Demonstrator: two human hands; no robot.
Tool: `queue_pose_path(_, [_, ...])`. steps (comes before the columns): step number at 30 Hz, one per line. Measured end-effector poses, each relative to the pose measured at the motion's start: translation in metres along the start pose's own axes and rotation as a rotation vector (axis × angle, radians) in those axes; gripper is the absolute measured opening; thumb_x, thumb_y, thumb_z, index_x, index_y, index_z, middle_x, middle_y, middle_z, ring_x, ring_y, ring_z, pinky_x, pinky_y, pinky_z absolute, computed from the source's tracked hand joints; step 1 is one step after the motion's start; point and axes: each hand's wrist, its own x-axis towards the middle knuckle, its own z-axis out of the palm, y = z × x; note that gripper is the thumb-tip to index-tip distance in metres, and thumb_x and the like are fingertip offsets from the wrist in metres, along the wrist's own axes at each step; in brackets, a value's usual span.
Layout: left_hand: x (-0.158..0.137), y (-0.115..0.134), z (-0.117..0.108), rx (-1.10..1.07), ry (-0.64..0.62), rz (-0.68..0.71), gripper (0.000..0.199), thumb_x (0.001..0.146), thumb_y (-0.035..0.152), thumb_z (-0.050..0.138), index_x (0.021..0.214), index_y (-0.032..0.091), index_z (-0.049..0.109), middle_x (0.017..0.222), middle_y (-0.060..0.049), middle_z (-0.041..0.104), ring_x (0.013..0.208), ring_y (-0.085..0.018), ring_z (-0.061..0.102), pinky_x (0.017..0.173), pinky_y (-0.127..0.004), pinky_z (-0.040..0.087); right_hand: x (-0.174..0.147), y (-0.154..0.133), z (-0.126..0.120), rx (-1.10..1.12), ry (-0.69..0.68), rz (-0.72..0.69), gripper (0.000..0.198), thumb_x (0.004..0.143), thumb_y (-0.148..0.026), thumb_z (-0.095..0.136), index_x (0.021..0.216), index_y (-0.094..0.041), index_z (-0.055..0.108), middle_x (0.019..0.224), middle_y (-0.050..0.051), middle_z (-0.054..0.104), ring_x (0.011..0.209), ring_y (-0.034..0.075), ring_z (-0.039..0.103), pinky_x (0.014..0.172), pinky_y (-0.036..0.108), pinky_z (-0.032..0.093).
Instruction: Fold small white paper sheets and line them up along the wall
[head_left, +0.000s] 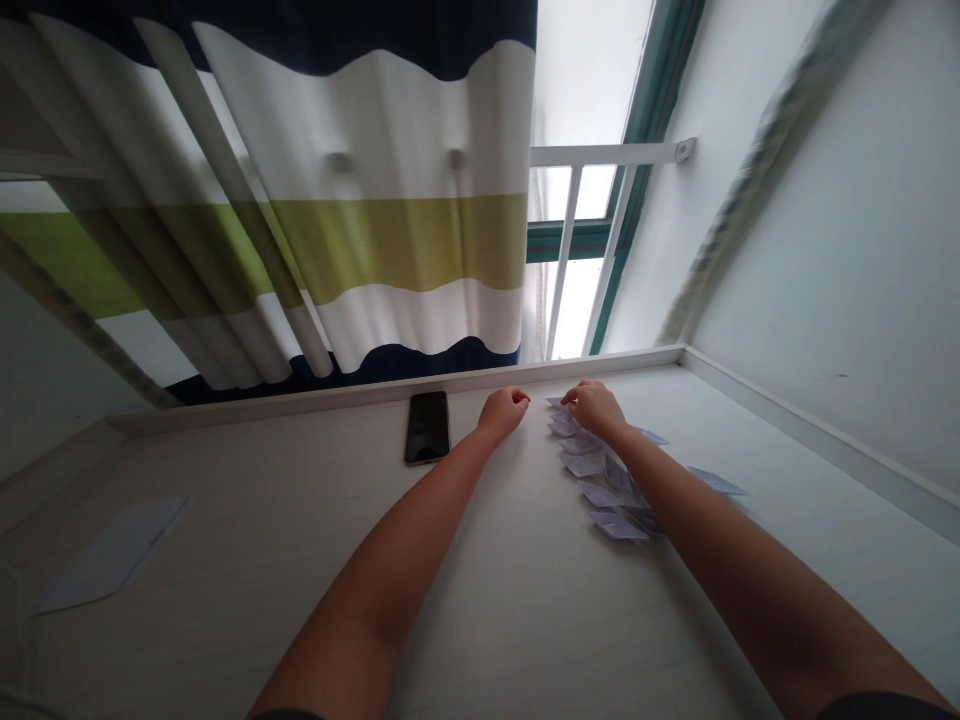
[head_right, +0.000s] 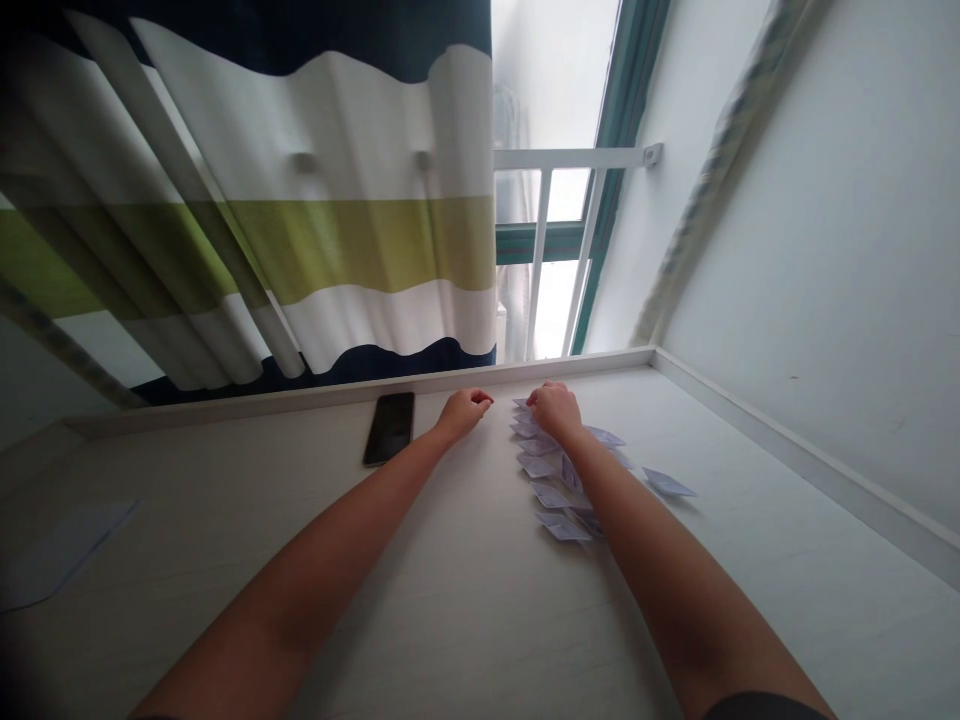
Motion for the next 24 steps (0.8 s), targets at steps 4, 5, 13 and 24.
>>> queue_pose_path(4, [-0.001,-0.001,0.0,0.002,0.003,-0.017,0.02,0.072,0.021,0.049,0.082,0.014,0.065,0.08,-0.006,0.065,0.069,-0.014,0.058,0.065,-0.024,0.043,0.002,0.002,0.001,0.028,0.035,-0.006,0.025,0.075,-0.013,0.047,0.085,-0.019,0.069,0.093,0.01,0.061,0.091,0.022,0.052,0.076,0.031,0.039])
queue_pose_path(5, [-0.001,-0.001,0.0,0.001,0.004,-0.02,0.02,0.072,0.021,0.048,0.081,0.014,0.065,0.08,-0.006,0.065,0.068,-0.014,0.058,0.065,-0.024,0.043,0.002,0.003,0.001,0.039,0.05,-0.007,0.025,0.075,-0.012,0.047,0.084,-0.019,0.068,0.092,0.01,0.062,0.091,0.022,0.052,0.076,0.031,0.04])
queue_pose_path(13, [-0.017,-0.006,-0.015,-0.058,0.047,-0.007,0.02,0.071,0.019,0.048,0.081,0.015,0.064,0.078,-0.005,0.065,0.066,-0.013,0.058,0.065,-0.024,0.043,-0.002,-0.038,-0.008,0.399,0.104,-0.062,0.022,0.072,-0.012,0.047,0.085,-0.017,0.065,0.079,0.005,0.064,0.07,0.014,0.057,0.068,0.025,0.044])
queue_pose_path(24, [-0.112,-0.085,-0.161,0.055,0.356,-0.174,0.017,0.073,0.022,0.049,0.08,0.016,0.063,0.077,-0.004,0.066,0.071,-0.013,0.059,0.067,-0.024,0.044,-0.016,-0.241,0.029,0.952,-0.18,-0.392,0.017,0.072,-0.016,0.049,0.086,-0.017,0.059,0.065,0.001,0.063,0.061,0.011,0.06,0.059,0.022,0.044])
